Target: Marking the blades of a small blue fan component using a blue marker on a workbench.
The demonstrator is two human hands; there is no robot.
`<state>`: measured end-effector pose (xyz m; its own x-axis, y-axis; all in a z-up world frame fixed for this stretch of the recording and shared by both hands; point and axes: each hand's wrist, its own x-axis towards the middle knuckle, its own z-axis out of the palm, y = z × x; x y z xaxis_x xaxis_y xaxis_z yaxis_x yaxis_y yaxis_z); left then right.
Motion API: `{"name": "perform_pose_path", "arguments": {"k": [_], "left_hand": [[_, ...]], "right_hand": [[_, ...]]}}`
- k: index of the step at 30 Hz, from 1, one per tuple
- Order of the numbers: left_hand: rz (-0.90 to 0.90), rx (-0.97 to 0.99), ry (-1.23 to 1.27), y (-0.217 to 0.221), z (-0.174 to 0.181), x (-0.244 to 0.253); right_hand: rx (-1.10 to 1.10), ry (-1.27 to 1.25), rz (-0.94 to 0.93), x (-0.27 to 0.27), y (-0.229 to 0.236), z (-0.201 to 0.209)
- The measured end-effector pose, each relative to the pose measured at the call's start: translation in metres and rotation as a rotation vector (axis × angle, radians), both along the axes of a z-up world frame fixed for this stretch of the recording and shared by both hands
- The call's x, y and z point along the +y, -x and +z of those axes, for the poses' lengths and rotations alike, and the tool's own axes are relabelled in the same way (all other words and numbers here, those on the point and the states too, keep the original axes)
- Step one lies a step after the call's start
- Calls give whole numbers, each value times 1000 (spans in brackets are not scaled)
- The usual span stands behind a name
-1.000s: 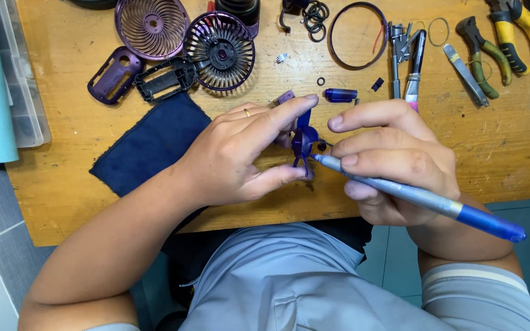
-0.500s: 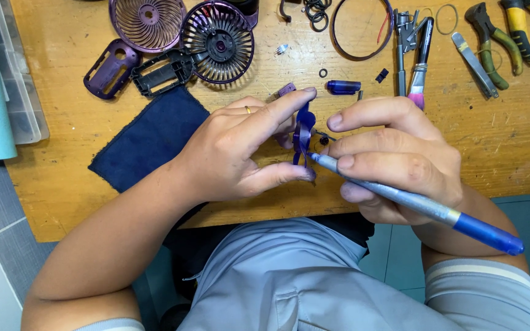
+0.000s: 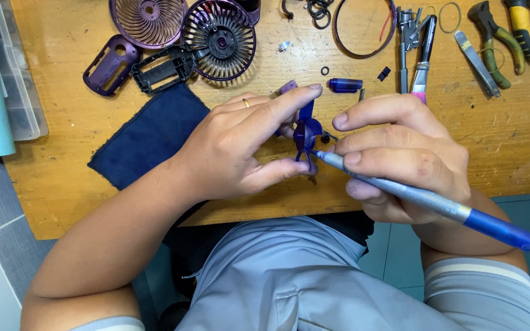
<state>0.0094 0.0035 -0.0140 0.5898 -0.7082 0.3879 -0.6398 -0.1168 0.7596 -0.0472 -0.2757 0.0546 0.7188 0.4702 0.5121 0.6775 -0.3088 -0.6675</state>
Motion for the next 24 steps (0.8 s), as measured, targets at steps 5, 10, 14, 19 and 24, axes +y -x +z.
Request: {"name": "perform_pose_path", "arguments": {"k": [5,10,14,19,24], "left_hand": [[0,-15,15,-2,5,-1],[12,-26,1,-1,6,-1],[25,-42,0,-1,6,-1],[31,-50,-5,-2,10,-2],[37,-48,7,-2,11,-4]], "right_hand": [[-34,10,-55,2,0,1],[-32,36,-45,0,2,3],[-18,55,-67,-1,3,5],[-27,19,-25,0,1,-1],[-129,-11,-21,-2,-6,-12]]}}
